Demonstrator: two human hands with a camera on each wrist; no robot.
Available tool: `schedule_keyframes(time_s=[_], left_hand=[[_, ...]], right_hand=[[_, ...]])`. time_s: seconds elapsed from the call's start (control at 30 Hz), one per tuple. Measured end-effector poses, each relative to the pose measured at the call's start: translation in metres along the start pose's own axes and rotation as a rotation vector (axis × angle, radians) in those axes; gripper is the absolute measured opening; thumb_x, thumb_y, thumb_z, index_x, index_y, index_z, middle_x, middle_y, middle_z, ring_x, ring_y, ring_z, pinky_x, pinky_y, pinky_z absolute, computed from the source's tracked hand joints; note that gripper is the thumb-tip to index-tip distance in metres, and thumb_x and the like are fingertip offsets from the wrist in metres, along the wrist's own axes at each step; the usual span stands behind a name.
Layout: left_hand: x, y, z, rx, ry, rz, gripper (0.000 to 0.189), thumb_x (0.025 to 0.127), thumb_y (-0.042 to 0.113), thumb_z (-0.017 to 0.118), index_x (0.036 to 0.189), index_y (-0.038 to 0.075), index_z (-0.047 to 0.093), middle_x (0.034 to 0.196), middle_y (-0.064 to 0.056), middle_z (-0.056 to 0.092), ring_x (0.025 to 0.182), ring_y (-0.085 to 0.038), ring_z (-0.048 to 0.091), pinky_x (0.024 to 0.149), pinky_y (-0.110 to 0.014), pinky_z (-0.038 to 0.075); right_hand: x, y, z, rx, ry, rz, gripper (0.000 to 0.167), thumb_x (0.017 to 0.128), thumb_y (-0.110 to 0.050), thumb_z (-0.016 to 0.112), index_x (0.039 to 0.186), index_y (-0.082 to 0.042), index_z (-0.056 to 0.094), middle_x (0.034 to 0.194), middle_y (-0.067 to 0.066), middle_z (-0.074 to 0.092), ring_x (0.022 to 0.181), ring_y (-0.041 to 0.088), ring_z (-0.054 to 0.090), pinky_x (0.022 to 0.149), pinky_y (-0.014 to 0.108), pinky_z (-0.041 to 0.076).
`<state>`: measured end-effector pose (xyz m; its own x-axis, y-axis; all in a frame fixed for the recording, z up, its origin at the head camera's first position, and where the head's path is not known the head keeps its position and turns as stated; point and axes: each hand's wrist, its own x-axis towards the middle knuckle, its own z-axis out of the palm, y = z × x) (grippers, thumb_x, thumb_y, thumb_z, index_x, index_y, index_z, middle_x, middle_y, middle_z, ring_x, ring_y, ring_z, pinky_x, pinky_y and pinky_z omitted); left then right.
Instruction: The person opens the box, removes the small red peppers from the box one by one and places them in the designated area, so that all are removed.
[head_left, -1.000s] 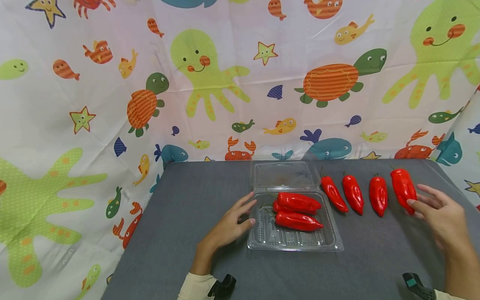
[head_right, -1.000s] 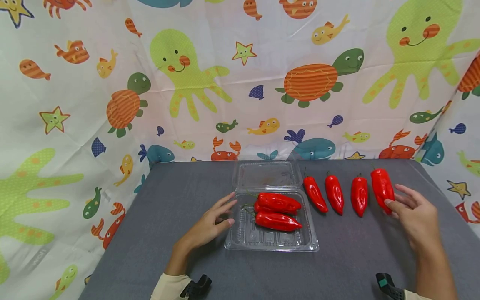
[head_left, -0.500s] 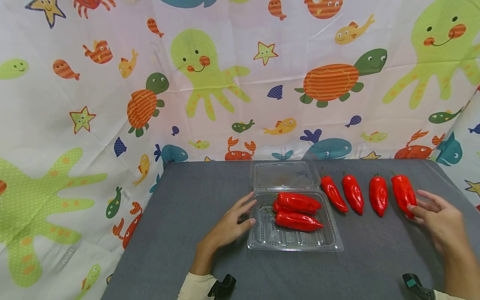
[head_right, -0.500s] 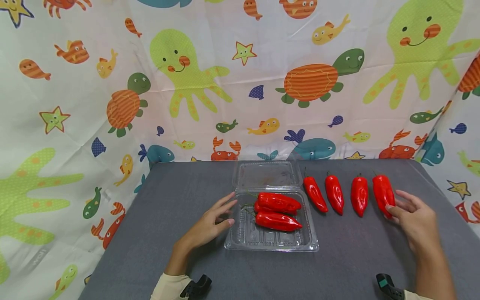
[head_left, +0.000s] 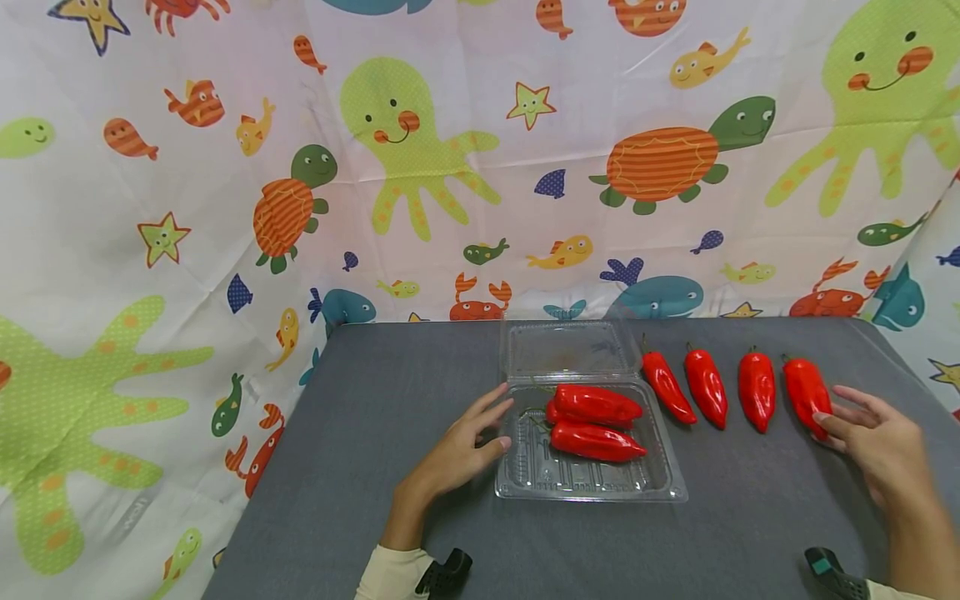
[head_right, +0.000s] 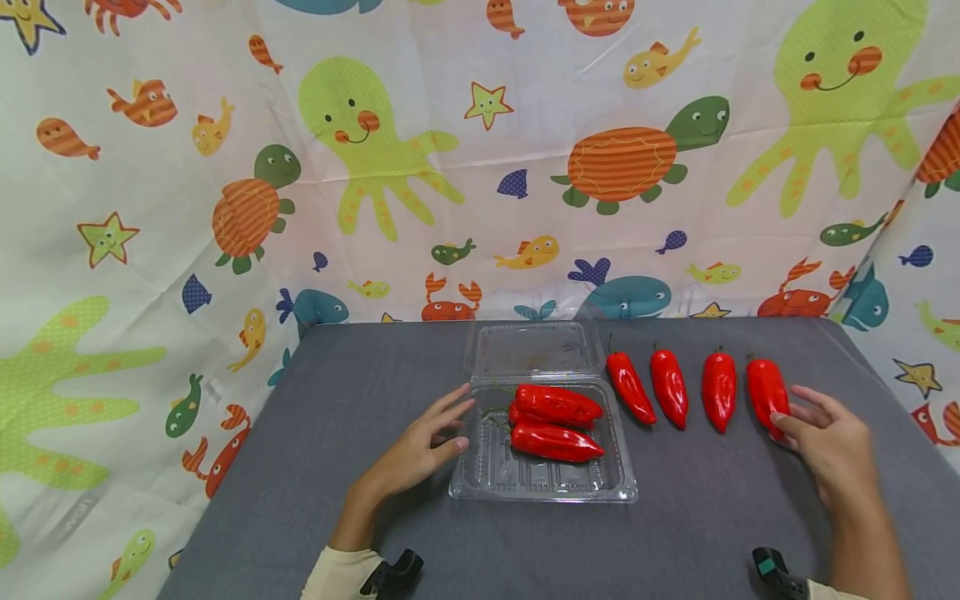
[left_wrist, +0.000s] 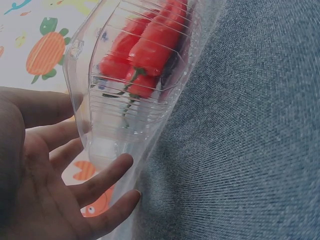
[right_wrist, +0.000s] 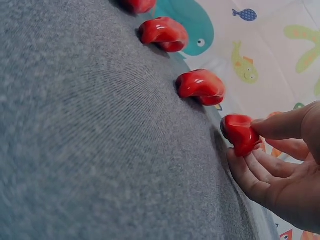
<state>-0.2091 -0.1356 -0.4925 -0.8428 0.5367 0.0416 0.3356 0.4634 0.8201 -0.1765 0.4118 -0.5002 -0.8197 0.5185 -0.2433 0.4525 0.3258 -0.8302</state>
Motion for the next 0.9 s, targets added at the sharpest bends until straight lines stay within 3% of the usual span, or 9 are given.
schedule_keyframes(time_s=[0.23,0.43,0.5,0.57,0.63,0.7,0.73,0.8,0.9], left_hand=[[0.0002,-0.0002,0.0001,-0.003,0.000,0.002,0.063,0.107,0.027,0.060,0.164,0.011,0.041,0.177,0.007,0.022,0.141,-0.032,0.055,0.115,-0.056,0.046],[-0.0003,-0.0006,-0.0002,-0.011,-0.002,0.003,0.063,0.107,0.026,0.060,0.164,0.011,0.041,0.177,0.007,0.021,0.141,-0.032,0.055,0.116,-0.056,0.046],[-0.0005,-0.0006,-0.0003,-0.010,-0.002,0.004,0.063,0.107,0.026,0.060,0.164,0.011,0.041,0.177,0.007,0.021,0.142,-0.032,0.055,0.116,-0.056,0.046],[-0.0004,-0.0009,-0.0003,-0.010,-0.001,0.007,0.063,0.107,0.026,0.061,0.164,0.011,0.040,0.177,0.007,0.022,0.142,-0.032,0.055,0.115,-0.056,0.046],[-0.0002,-0.0010,-0.0003,-0.010,0.000,0.010,0.063,0.107,0.026,0.061,0.164,0.011,0.040,0.177,0.006,0.022,0.141,-0.032,0.055,0.115,-0.056,0.046],[-0.0002,-0.0007,-0.0003,-0.010,0.000,0.010,0.063,0.107,0.026,0.061,0.164,0.010,0.040,0.177,0.006,0.022,0.141,-0.032,0.055,0.115,-0.056,0.046],[-0.0002,-0.0006,-0.0004,-0.010,0.000,0.011,0.063,0.107,0.025,0.061,0.164,0.010,0.041,0.177,0.006,0.022,0.141,-0.032,0.055,0.115,-0.056,0.047],[-0.0002,-0.0004,-0.0004,-0.009,0.001,0.010,0.063,0.107,0.026,0.061,0.164,0.011,0.041,0.177,0.006,0.022,0.140,-0.031,0.056,0.115,-0.056,0.047],[-0.0002,-0.0002,-0.0004,-0.007,0.001,0.008,0.062,0.107,0.026,0.061,0.164,0.011,0.041,0.177,0.007,0.022,0.140,-0.031,0.056,0.114,-0.056,0.047]], right_hand=[[0.0024,0.0039,0.0028,-0.044,0.018,-0.015,0.076,0.105,-0.018,0.067,0.166,-0.001,0.026,0.158,0.037,0.039,0.070,-0.014,0.048,0.054,0.017,0.055],[0.0021,0.0015,0.0020,-0.077,0.023,-0.004,0.073,0.106,-0.016,0.064,0.166,0.000,0.025,0.157,0.037,0.042,0.077,-0.007,0.046,0.051,0.014,0.051],[0.0021,0.0007,0.0016,-0.086,0.020,0.003,0.072,0.107,-0.016,0.063,0.166,0.000,0.025,0.157,0.037,0.042,0.082,0.002,0.052,0.050,0.013,0.049],[0.0017,-0.0002,0.0020,-0.103,0.022,0.010,0.071,0.107,-0.017,0.062,0.166,0.000,0.025,0.157,0.036,0.043,0.090,0.019,0.060,0.049,0.015,0.048],[0.0012,-0.0007,0.0028,-0.113,0.023,0.023,0.071,0.108,-0.019,0.061,0.167,-0.001,0.025,0.158,0.034,0.043,0.106,0.038,0.060,0.067,0.023,0.060],[0.0006,-0.0009,0.0037,-0.118,0.023,0.032,0.071,0.108,-0.019,0.061,0.167,-0.002,0.025,0.159,0.033,0.042,0.122,0.048,0.054,0.089,0.038,0.062],[0.0003,-0.0011,0.0038,-0.122,0.026,0.034,0.070,0.108,-0.020,0.060,0.167,-0.003,0.026,0.159,0.032,0.043,0.124,0.048,0.053,0.092,0.041,0.062],[-0.0003,-0.0016,0.0034,-0.115,0.027,0.036,0.070,0.108,-0.019,0.060,0.167,-0.003,0.026,0.160,0.032,0.043,0.111,0.036,0.061,0.093,0.042,0.061],[-0.0011,-0.0029,0.0019,-0.112,0.033,0.021,0.068,0.108,-0.017,0.060,0.166,-0.002,0.027,0.159,0.033,0.044,0.084,0.006,0.056,0.064,0.021,0.055]])
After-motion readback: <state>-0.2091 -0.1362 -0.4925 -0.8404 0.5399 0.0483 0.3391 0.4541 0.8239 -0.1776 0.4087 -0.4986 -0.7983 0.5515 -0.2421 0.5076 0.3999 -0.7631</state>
